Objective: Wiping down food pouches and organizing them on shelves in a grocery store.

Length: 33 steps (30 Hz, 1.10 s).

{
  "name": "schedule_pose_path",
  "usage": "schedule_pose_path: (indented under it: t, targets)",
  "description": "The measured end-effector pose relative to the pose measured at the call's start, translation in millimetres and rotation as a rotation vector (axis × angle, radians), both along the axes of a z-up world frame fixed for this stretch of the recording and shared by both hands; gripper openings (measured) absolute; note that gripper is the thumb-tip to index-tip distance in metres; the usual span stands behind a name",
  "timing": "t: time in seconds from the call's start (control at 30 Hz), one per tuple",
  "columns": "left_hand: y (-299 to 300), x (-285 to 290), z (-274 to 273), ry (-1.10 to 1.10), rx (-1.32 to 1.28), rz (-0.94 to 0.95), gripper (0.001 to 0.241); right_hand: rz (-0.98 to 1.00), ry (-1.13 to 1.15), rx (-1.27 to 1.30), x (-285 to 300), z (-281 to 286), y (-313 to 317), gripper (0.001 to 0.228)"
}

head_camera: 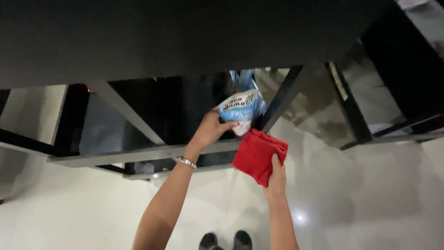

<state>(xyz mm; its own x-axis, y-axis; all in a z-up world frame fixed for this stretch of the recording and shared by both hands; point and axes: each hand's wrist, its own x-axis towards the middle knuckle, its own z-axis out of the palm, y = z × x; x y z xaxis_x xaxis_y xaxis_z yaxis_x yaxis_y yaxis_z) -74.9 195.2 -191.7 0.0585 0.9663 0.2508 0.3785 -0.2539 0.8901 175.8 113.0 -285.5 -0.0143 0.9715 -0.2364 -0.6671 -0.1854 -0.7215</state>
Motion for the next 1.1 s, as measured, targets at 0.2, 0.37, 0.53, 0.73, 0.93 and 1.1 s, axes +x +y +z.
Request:
schedule_pose_path:
  t: [0.2, 0.37, 0.53, 0.73, 0.93, 1.1]
  targets:
    - [2.0, -1.6, -25.3, 0.103, 0.048, 0.02, 0.038, -0.012, 0.034, -0.026, -11.9, -13.3, -12.8, 0.051]
    - [-3.7, 7.6, -38.4, 0.129, 0.069, 0.021, 0.04, 0.012, 0.081, 0.019, -16.4, -0.5, -8.6, 0.051]
    - [-2.3, 16.2, -51.5, 0.173, 0.073, 0.041, 0.049, 0.022, 0.01, 0.233, 1.5, 20.4, 9.6, 0.051]
    - [-20.1, 21.7, -35.0, 0.321, 0.063, 0.143, 0.052, -0.008, -0.005, 0.198, 17.7, 24.9, -9.4, 0.052]
    - [-13.8, 19.5, -36.1, 0.314, -0.107, 0.089, 0.04, -0.056, 0.052, 0.084, 26.6, 17.7, -28.8, 0.051]
    - [-30.2, 14.2, -27.7, 0.471, -0.049, 0.133, 0.057, -0.123, 0.13, -0.044, 43.1, 15.8, -56.3, 0.056]
